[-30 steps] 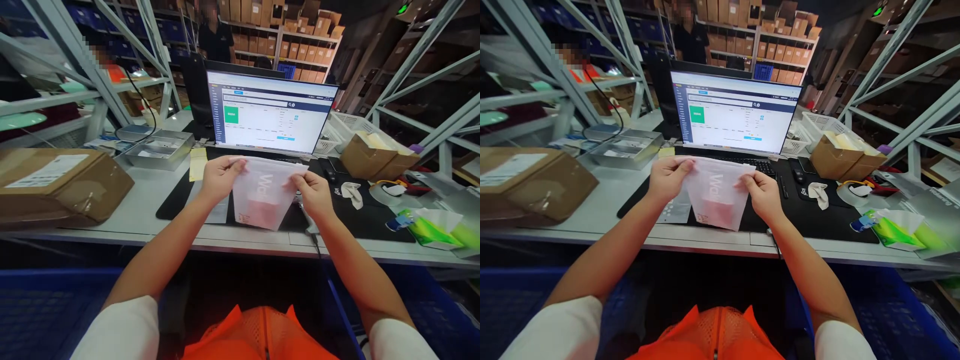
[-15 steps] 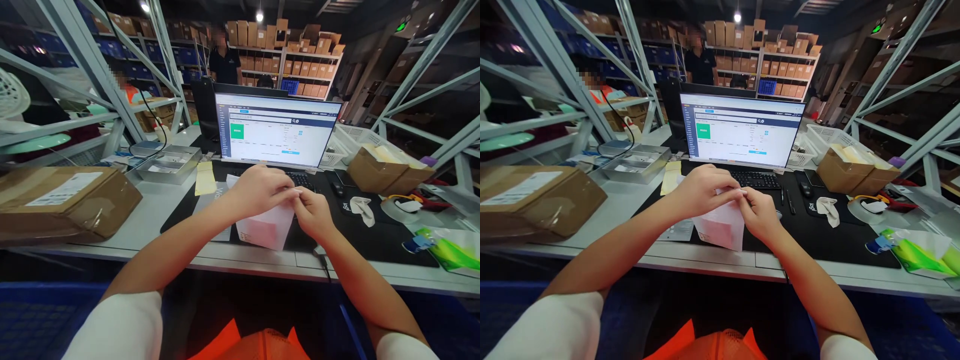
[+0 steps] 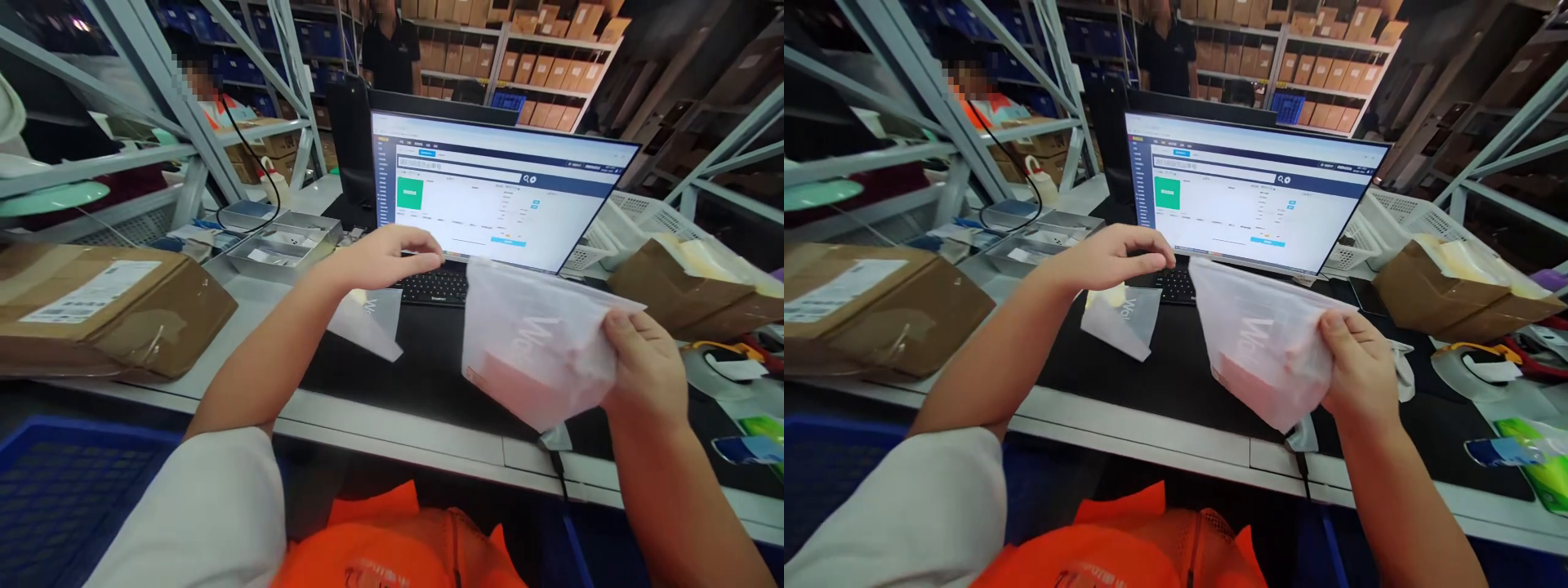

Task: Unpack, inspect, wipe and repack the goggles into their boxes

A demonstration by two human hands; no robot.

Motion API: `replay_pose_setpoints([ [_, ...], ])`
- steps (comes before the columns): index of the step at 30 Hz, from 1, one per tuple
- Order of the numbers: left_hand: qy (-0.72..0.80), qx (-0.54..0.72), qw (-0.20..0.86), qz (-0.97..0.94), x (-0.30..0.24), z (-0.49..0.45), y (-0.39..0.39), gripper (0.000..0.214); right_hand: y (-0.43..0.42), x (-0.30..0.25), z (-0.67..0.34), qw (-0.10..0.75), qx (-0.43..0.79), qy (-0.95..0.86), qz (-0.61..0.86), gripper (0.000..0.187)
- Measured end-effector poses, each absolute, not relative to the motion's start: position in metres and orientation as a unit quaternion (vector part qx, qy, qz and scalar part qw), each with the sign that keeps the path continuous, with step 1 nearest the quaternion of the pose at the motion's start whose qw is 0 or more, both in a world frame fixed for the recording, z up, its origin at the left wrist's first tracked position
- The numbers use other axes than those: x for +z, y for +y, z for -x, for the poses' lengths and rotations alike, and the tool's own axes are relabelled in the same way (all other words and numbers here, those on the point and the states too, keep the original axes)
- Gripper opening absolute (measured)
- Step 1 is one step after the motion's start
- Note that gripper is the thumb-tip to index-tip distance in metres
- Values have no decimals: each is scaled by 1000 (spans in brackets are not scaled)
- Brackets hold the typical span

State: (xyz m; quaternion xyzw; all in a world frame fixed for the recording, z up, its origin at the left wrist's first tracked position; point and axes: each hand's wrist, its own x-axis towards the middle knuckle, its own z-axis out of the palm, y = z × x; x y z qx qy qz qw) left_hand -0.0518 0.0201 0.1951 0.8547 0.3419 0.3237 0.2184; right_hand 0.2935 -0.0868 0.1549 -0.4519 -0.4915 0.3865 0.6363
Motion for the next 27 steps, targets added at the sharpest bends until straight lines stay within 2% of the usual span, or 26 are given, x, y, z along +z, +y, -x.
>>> replay_pose_setpoints([
  [4,552,326,193,-743,110,95,70,21,-59,150,-311,618,452,-448,462,29],
  [8,587,327,178,-719,50,125,93,29,-23,111,-318,523,514,-451,509,35],
  [11,593,317,167,-721,35,133,100,31,-3,74,-315,479,476,-473,566,40],
  [15,586,284,159,-742,45,139,100,25,20,47,-324,446,403,-504,621,42],
  [19,543,279,123,-782,84,135,57,15,19,64,-324,460,255,-541,657,40],
  [20,517,285,102,-801,96,129,39,14,10,74,-316,465,200,-580,638,42],
  [22,400,318,-38,-859,118,111,-3,15,-17,94,-288,442,91,-705,547,45],
  [24,306,354,-144,-872,133,89,-43,6,-50,113,-253,377,57,-822,423,49],
  [25,276,367,-168,-872,138,79,-60,9,-65,120,-238,353,35,-854,381,53],
  [27,238,388,-173,-873,143,64,-85,20,-86,128,-215,332,-3,-884,330,35],
])
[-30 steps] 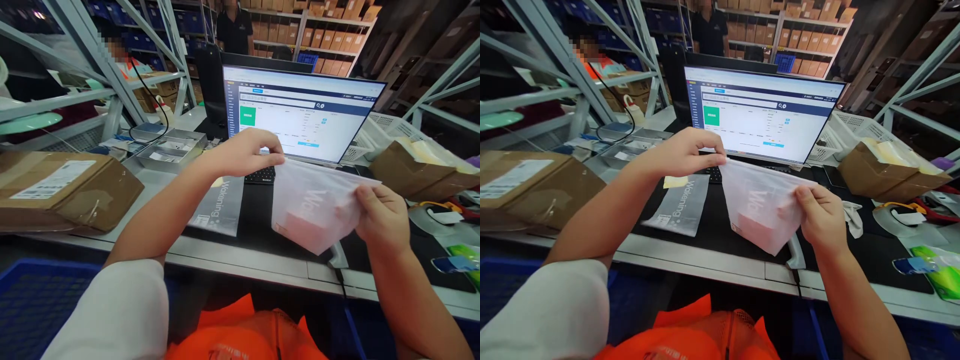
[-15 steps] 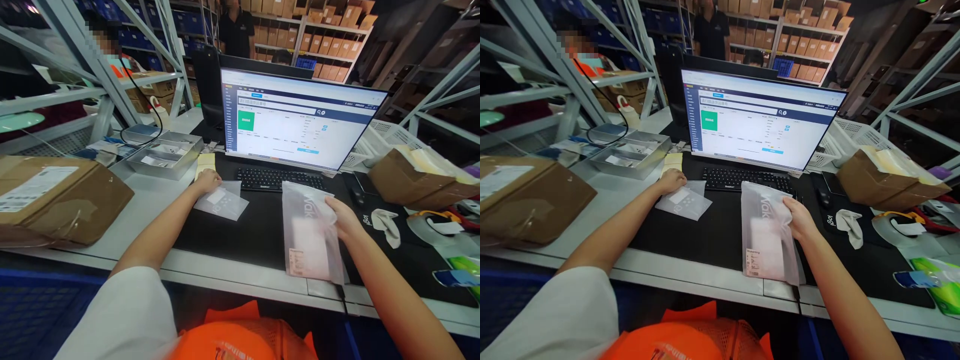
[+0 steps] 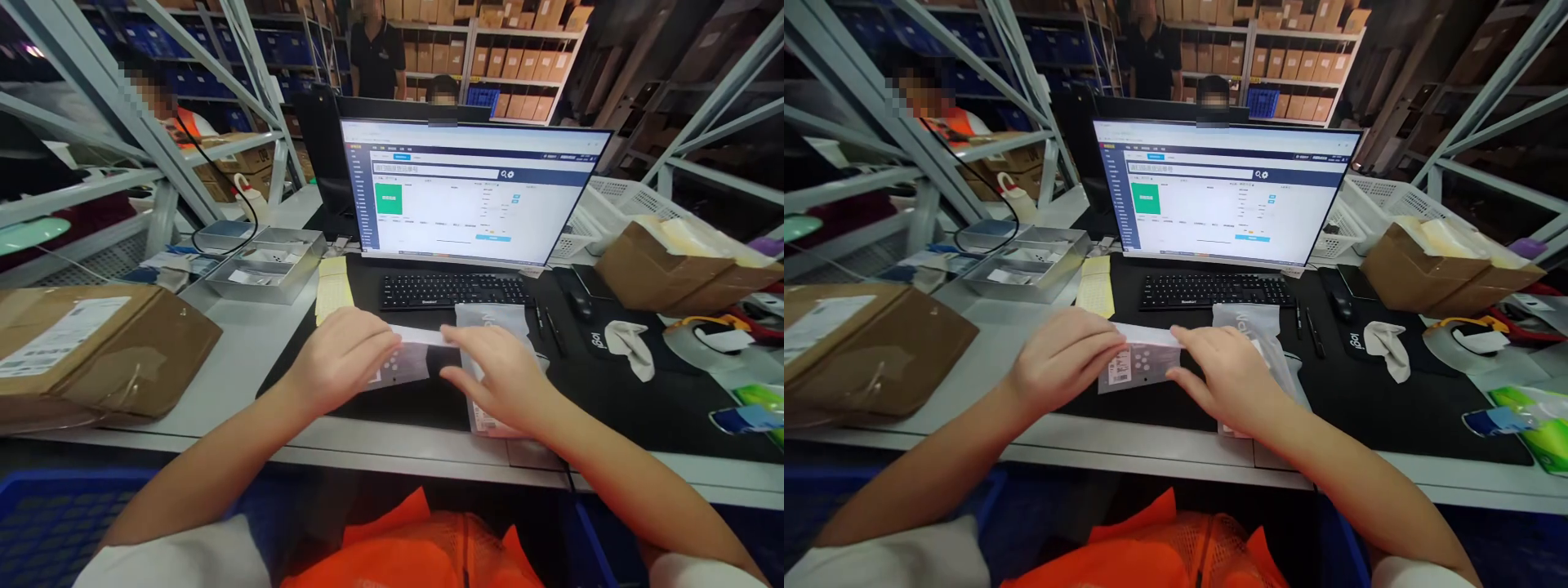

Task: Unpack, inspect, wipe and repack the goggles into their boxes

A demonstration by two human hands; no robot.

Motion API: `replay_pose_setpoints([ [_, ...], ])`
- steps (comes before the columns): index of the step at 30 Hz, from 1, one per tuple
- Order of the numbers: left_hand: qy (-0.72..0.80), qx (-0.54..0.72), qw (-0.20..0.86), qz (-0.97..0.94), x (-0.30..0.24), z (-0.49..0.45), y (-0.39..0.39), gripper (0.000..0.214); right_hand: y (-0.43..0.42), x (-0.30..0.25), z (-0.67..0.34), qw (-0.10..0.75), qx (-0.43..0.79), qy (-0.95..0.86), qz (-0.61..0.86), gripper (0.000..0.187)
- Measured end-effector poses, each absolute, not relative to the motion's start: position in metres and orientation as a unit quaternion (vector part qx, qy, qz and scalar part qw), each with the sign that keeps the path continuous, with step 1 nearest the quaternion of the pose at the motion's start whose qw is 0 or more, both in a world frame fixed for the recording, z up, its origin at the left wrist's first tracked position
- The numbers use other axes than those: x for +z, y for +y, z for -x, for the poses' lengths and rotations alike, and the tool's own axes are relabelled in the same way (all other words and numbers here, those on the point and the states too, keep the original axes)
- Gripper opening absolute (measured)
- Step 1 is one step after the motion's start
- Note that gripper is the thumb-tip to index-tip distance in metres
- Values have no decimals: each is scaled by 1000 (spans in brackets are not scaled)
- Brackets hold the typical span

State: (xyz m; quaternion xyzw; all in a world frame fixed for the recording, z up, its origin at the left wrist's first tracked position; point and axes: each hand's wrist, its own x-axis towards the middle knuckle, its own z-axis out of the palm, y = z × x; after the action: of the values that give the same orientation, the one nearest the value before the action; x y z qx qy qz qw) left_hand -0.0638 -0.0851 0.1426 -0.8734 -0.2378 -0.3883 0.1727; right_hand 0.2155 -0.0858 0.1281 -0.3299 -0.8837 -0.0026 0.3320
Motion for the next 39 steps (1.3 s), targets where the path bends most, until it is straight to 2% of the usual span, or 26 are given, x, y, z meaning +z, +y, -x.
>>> replay_pose_setpoints([
  [2,-225,-396,150,878,141,57,-98,28,-95,128,-209,337,-37,-891,304,13],
  [5,-239,-390,128,880,135,58,-103,33,-97,121,-220,347,-69,-894,276,15],
  [9,-250,-379,135,881,135,57,-100,18,-105,127,-227,310,-99,-894,309,11],
  [12,-238,-351,144,894,141,44,-103,8,-113,142,-213,264,-116,-899,330,24],
  [13,-232,-344,144,898,143,38,-105,5,-115,146,-207,256,-121,-904,321,22],
  [15,-221,-340,139,903,146,31,-109,3,-116,152,-199,245,-133,-915,294,16],
  [18,-216,-350,122,903,148,32,-113,5,-115,153,-205,240,-146,-919,275,24],
  [23,-243,-400,115,876,149,59,-114,16,-116,150,-241,275,-113,-900,318,18],
  [28,-271,-421,105,859,152,69,-113,16,-115,143,-252,337,-39,-886,315,16],
  [30,-295,-392,135,861,156,60,-115,14,-114,139,-247,358,-41,-877,319,14],
  [33,-328,-304,199,872,164,31,-121,28,-115,133,-234,356,-62,-876,319,13],
  [36,-286,-242,192,907,167,-1,-121,19,-117,131,-222,338,-86,-888,301,21],
  [39,-252,-224,173,925,168,-8,-114,26,-117,130,-228,332,-79,-888,308,25],
])
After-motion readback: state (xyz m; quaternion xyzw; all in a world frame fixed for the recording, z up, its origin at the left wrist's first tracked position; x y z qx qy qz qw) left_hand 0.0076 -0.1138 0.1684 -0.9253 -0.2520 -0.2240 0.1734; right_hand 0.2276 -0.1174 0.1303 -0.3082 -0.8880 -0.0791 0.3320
